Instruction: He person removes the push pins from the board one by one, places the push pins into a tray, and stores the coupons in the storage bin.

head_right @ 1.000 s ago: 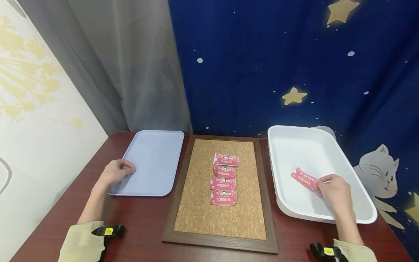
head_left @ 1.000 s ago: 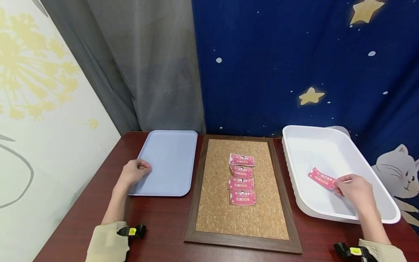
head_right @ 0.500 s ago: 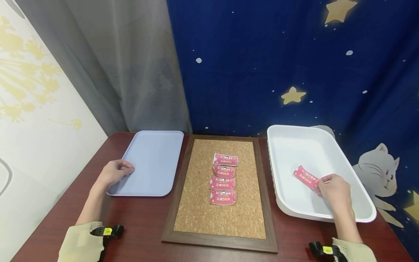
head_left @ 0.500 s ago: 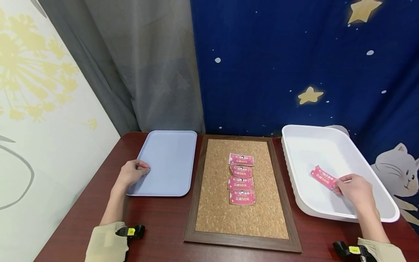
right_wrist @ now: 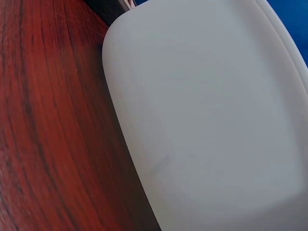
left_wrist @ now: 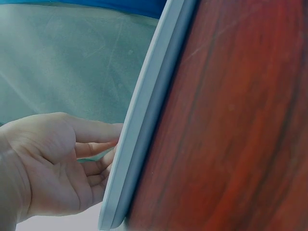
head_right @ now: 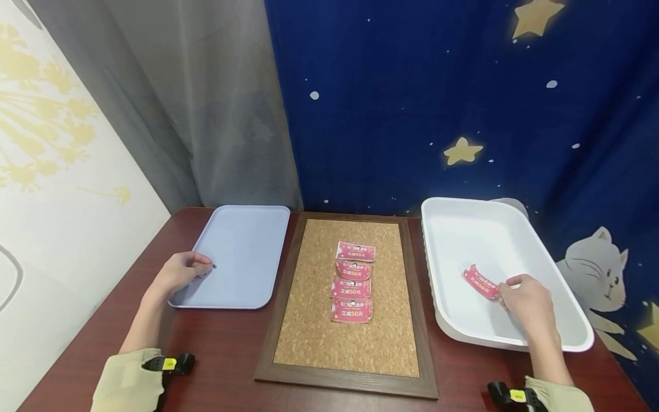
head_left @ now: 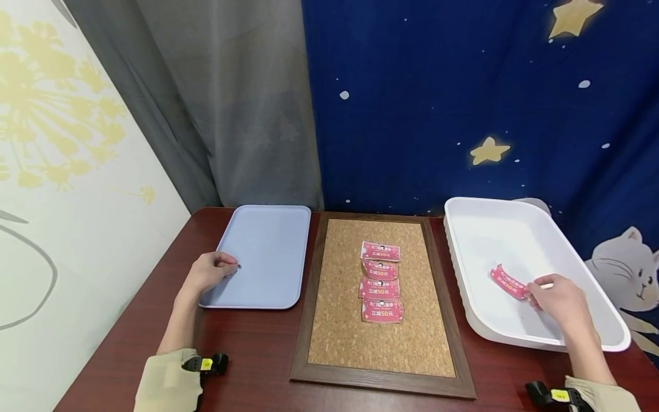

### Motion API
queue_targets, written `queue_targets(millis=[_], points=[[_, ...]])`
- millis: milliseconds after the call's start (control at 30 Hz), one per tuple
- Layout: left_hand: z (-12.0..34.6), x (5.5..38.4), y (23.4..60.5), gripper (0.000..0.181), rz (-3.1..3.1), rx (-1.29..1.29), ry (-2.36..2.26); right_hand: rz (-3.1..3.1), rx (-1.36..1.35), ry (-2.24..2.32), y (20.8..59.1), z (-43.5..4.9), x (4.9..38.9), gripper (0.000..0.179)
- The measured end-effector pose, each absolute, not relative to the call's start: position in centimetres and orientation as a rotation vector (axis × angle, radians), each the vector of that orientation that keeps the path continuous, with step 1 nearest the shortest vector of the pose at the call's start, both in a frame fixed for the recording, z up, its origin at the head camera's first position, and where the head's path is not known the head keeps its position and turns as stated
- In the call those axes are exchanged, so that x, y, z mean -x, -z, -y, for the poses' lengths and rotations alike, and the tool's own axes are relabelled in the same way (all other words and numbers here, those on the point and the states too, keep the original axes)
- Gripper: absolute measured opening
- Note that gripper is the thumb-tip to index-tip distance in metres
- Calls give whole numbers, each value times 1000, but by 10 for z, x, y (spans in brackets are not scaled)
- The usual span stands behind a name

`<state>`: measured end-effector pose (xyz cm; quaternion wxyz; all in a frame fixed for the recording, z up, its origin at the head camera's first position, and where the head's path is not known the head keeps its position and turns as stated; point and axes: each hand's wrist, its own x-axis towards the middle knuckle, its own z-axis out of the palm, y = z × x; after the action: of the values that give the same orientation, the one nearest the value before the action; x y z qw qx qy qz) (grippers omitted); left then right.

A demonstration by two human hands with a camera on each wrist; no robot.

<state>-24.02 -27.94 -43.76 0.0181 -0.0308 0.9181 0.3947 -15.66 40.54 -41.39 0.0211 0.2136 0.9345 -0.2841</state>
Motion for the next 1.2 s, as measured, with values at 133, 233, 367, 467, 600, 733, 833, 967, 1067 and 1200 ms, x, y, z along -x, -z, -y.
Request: queue_targets(millis=[133, 233, 367, 467, 600, 733, 833, 967, 1067, 1200], points=[[280, 241, 438, 19, -2824, 80, -1270, -2921, -673, 879, 412, -404, 154, 51], [281, 240, 435, 24, -2784, 73, -1332, -2945, -684, 873, 411, -403, 153, 51], [279, 238, 429, 27, -2753, 68, -1391, -2992, -666, 874, 410, -405, 151, 48], [276, 238, 423, 26, -2766, 38, -1406, -3065, -613, 882, 410, -408, 150, 45], [268, 237, 415, 26, -2783, -31, -1429, -3145, -552, 898, 408, -408, 151, 44], [257, 234, 408, 25, -2798, -77, -1424, -3161, -505, 927, 403, -402, 152, 46], [248, 232, 405, 24, -2799, -91, -1410, -3160, -462, 958, 397, -397, 151, 47], [236, 231, 404, 24, -2791, -118, -1412, -3160, -418, 1003, 391, -389, 149, 47], [226, 231, 403, 22, -2795, -148, -1419, -3178, -365, 1022, 387, -382, 149, 45], [211, 229, 401, 22, -2779, -204, -1434, -3188, -284, 1029, 382, -371, 150, 45]])
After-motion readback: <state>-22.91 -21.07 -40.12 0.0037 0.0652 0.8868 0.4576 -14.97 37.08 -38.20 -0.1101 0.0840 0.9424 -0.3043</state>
